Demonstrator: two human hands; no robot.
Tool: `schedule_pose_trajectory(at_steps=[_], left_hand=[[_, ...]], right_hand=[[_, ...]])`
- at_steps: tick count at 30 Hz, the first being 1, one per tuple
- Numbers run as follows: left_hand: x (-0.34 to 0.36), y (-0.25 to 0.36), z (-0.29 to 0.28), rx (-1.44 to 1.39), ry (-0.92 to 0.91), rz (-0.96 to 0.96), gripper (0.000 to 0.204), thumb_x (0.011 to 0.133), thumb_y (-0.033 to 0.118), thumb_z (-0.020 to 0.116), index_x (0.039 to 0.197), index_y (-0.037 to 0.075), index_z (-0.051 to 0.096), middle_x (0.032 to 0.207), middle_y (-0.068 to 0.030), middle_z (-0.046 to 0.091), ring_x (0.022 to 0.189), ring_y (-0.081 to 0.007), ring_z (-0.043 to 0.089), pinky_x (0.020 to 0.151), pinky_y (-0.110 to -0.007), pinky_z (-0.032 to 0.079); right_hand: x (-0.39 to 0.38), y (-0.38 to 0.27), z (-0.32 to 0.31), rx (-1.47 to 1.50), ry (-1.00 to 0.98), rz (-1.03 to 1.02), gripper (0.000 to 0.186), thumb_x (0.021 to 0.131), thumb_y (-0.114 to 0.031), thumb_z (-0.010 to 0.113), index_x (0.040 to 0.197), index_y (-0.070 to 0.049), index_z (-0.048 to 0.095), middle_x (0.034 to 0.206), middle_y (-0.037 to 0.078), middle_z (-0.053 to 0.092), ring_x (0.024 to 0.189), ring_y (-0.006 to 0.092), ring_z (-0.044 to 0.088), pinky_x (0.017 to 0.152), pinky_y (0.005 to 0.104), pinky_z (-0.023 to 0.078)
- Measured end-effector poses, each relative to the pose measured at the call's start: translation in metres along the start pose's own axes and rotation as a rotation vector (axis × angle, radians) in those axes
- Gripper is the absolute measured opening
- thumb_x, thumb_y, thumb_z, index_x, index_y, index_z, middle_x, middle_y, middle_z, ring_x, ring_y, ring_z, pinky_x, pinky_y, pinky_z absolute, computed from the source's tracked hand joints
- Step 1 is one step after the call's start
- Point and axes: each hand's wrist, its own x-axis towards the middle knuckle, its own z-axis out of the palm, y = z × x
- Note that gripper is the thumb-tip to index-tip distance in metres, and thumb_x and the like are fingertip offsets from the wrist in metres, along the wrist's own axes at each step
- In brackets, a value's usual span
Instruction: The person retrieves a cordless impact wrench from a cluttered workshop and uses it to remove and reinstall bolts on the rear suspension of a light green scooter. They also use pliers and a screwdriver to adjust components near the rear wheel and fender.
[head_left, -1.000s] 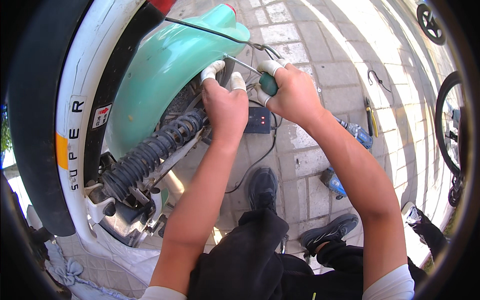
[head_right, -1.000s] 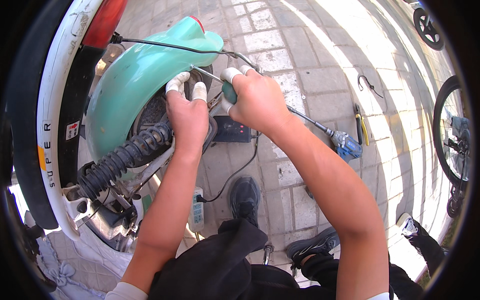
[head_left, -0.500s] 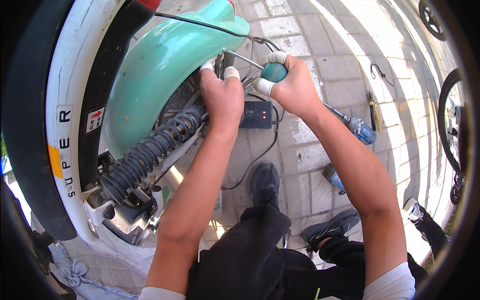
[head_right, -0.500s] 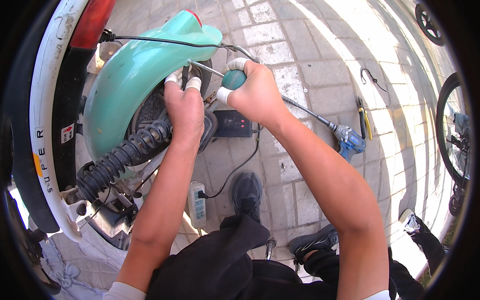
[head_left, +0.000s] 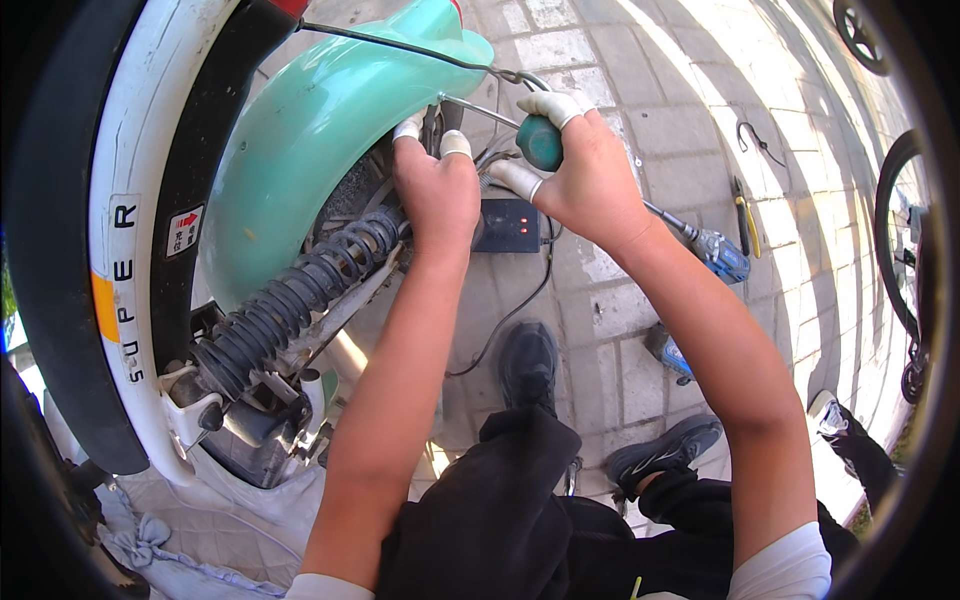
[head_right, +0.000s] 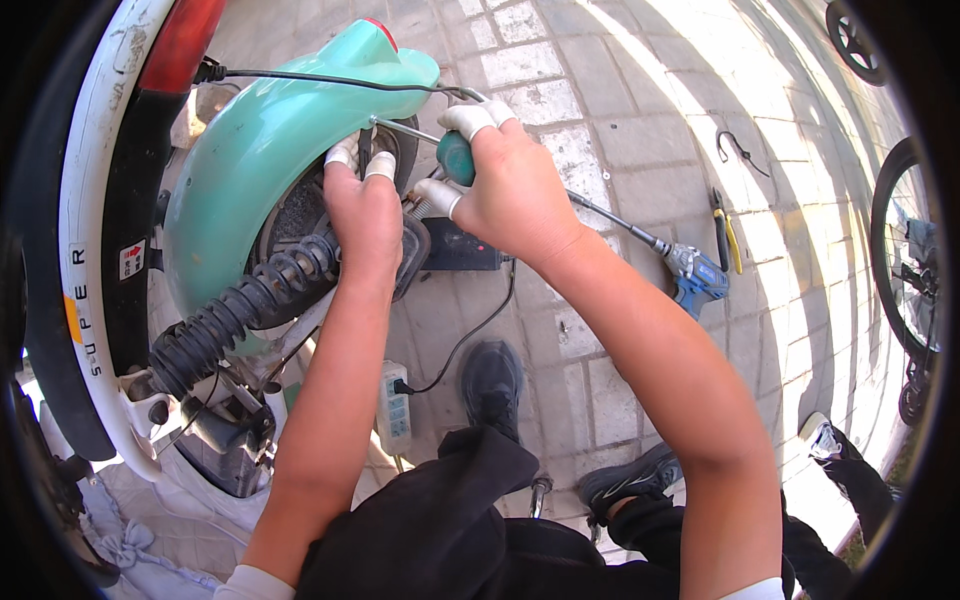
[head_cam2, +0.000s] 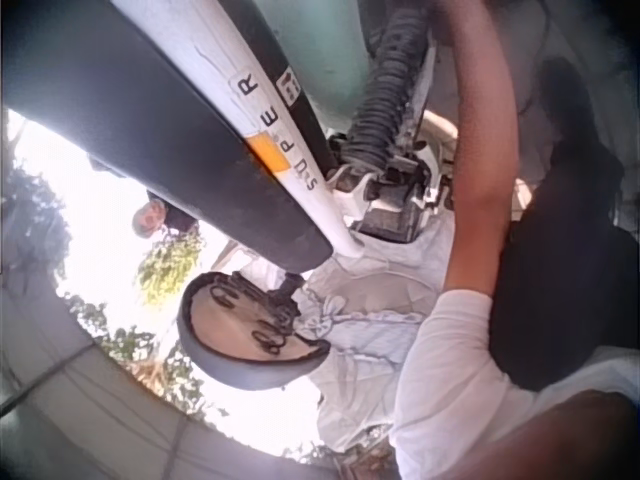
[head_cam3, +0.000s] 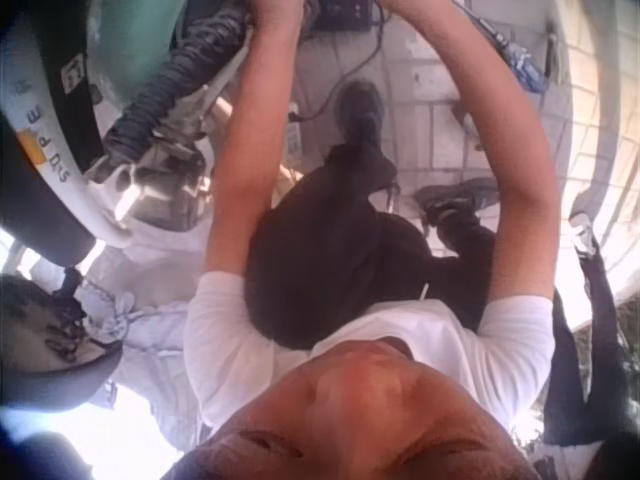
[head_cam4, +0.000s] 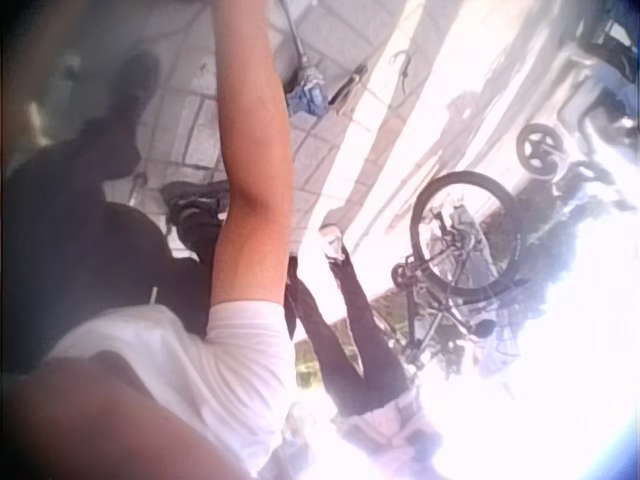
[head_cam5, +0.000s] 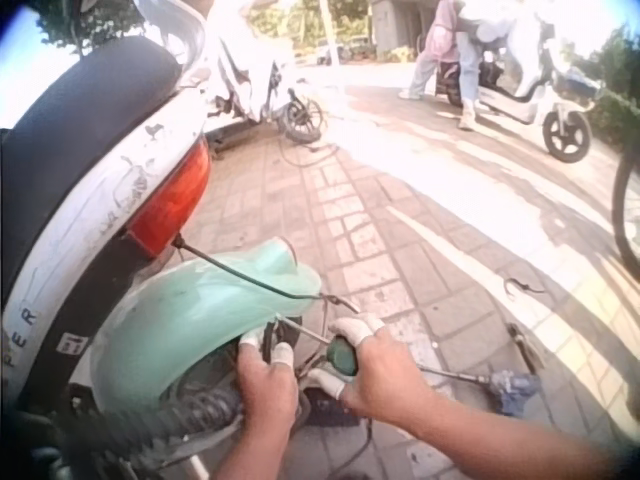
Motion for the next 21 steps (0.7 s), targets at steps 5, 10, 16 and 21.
schedule_pose_trajectory(at_steps=[5,10,16,21], left_hand=[[0.000,-0.003,0.003,-0.062,0.014,-0.008,0.044,0.086,-0.008,0.049,0.129,-0.011,0.050,0.127,-0.0178,0.056,0.115,-0.0231,0.055,0.102,-0.034,0.041],[0.000,-0.001,0.004,-0.086,0.008,0.009,0.046,0.082,-0.009,0.046,0.127,-0.011,0.051,0.125,-0.0161,0.057,0.112,-0.0224,0.055,0.100,-0.033,0.042],[-0.001,0.003,0.003,-0.086,0.022,0.026,0.047,0.080,-0.009,0.046,0.127,-0.011,0.050,0.125,-0.0167,0.056,0.113,-0.0231,0.055,0.102,-0.033,0.040],[0.004,-0.005,0.001,-0.136,0.010,0.017,0.048,0.079,-0.010,0.046,0.127,-0.011,0.050,0.127,-0.0169,0.056,0.115,-0.0232,0.054,0.103,-0.034,0.040]], right_hand=[[0.000,0.014,0.009,-0.211,-0.048,-0.112,0.039,0.062,-0.012,0.073,0.101,-0.010,0.067,0.071,0.011,0.061,0.067,0.0335,0.063,0.062,0.0434,0.054],[0.003,0.011,0.012,0.088,0.008,0.019,0.034,0.063,-0.015,0.074,0.096,-0.006,0.069,0.077,0.014,0.067,0.070,0.0343,0.065,0.065,0.0404,0.054],[0.003,0.000,0.007,0.360,-0.127,0.421,0.041,0.069,-0.015,0.082,0.103,0.002,0.066,0.084,0.007,0.069,0.076,0.0119,0.063,0.071,0.0273,0.053],[0.008,-0.005,-0.001,0.431,-0.190,0.535,0.044,0.069,-0.017,0.078,0.106,0.003,0.067,0.085,0.014,0.071,0.075,0.0223,0.069,0.072,0.0333,0.055]])
